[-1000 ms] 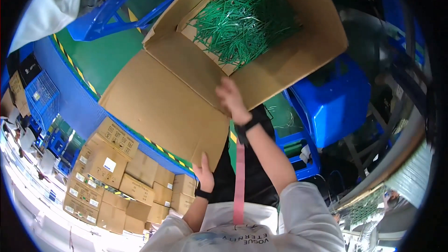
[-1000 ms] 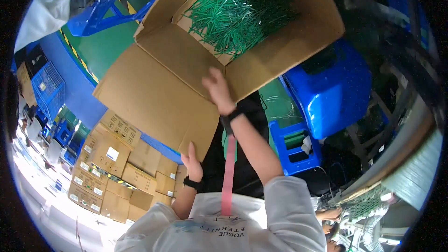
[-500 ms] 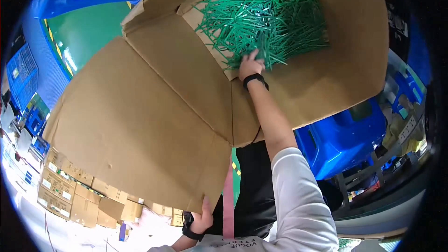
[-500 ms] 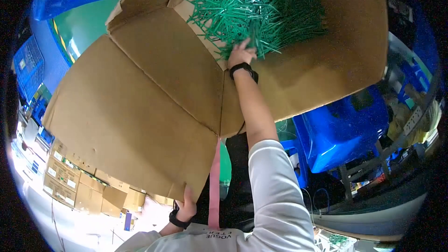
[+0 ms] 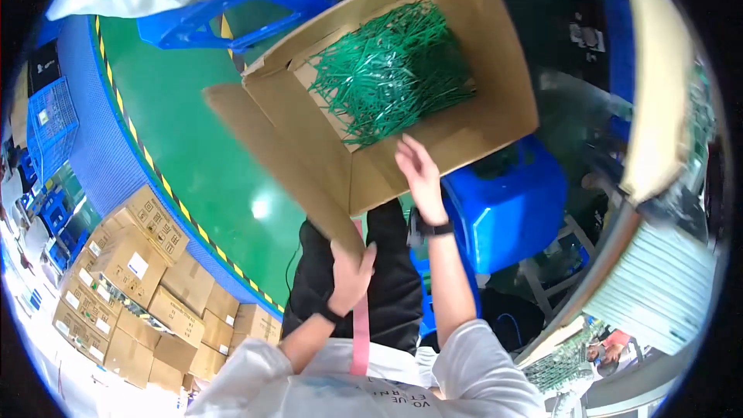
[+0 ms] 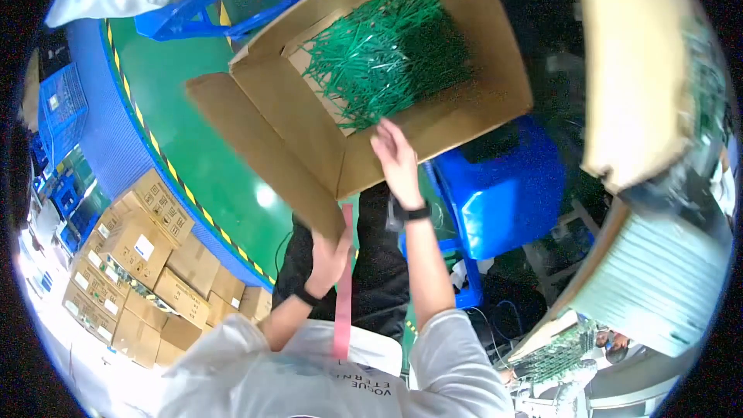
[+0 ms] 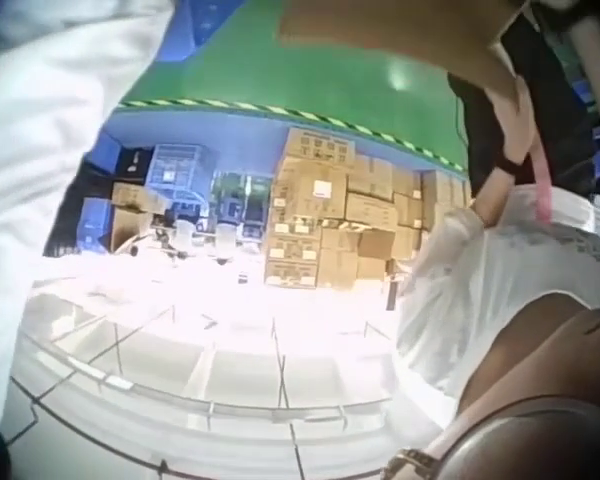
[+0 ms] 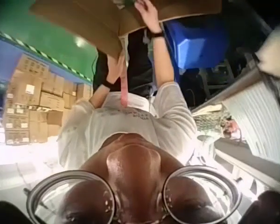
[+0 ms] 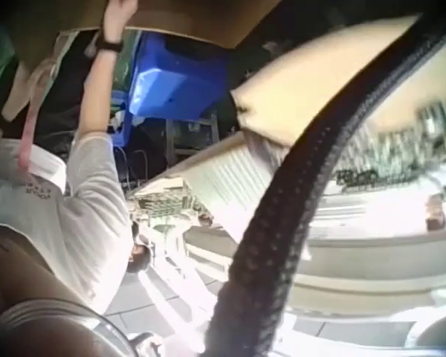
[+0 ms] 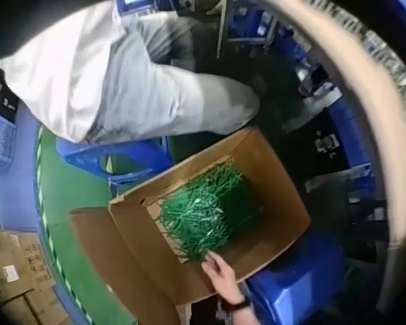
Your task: The person picks up circuit boards from a box and a table, turns them over, and fits them together. The person then places the assembled circuit boards into a rack.
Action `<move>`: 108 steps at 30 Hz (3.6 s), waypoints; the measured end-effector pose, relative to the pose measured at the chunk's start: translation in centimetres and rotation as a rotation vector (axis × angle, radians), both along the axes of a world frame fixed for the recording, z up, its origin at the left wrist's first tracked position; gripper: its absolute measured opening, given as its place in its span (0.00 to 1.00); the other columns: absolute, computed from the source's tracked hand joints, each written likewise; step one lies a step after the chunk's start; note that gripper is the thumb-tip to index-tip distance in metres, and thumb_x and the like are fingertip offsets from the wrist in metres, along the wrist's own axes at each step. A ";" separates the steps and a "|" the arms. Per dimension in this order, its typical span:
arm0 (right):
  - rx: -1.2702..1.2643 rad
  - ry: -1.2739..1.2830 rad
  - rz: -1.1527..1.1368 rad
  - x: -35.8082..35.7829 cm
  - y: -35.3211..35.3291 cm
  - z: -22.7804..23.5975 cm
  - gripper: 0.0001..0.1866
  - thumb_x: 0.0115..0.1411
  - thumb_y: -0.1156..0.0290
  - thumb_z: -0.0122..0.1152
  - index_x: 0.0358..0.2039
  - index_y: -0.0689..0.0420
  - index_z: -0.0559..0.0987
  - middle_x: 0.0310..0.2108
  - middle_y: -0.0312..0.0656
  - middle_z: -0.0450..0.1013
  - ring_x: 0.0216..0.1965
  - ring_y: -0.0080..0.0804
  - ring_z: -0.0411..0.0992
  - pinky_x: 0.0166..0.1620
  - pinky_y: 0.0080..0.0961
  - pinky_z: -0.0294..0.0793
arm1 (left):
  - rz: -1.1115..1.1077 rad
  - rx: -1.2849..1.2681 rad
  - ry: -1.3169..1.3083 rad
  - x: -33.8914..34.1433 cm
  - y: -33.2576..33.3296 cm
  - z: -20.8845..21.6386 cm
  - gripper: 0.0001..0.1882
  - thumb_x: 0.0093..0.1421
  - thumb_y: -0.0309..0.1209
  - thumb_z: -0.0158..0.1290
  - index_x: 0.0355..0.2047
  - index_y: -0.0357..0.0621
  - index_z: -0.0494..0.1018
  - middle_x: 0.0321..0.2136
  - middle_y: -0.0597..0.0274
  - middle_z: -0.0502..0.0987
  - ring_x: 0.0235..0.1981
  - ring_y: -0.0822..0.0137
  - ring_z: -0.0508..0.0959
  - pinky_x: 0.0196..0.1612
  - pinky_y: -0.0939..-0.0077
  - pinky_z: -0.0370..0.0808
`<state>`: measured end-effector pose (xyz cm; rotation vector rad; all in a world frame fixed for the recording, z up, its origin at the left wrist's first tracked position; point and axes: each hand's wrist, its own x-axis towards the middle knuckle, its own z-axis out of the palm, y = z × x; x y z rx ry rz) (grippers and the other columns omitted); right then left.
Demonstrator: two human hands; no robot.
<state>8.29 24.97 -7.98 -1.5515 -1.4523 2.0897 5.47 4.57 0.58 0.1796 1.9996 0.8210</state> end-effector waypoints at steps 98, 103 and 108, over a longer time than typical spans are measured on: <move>0.056 0.333 -1.330 29.0 5.8 34.3 0.11 0.49 0.77 0.58 0.35 0.62 0.72 0.31 0.38 0.73 0.28 0.29 0.72 0.27 0.27 0.71 | -0.165 0.163 -0.562 18.9 28.4 26.0 0.16 0.53 0.35 0.50 0.41 0.44 0.69 0.33 0.64 0.71 0.33 0.69 0.70 0.31 0.71 0.66; 0.008 0.379 -1.446 29.7 3.0 34.7 0.12 0.49 0.75 0.59 0.35 0.61 0.73 0.34 0.38 0.72 0.31 0.28 0.71 0.29 0.27 0.70 | -0.149 0.165 -0.656 18.3 29.1 25.4 0.14 0.54 0.36 0.50 0.39 0.45 0.71 0.33 0.66 0.71 0.33 0.70 0.70 0.33 0.72 0.67; -0.027 0.169 -1.546 29.9 2.4 34.4 0.12 0.49 0.73 0.62 0.35 0.59 0.73 0.34 0.38 0.72 0.31 0.26 0.71 0.28 0.26 0.70 | -0.143 0.097 -0.644 20.0 29.8 25.6 0.14 0.54 0.36 0.52 0.38 0.42 0.71 0.30 0.67 0.73 0.30 0.71 0.72 0.32 0.74 0.68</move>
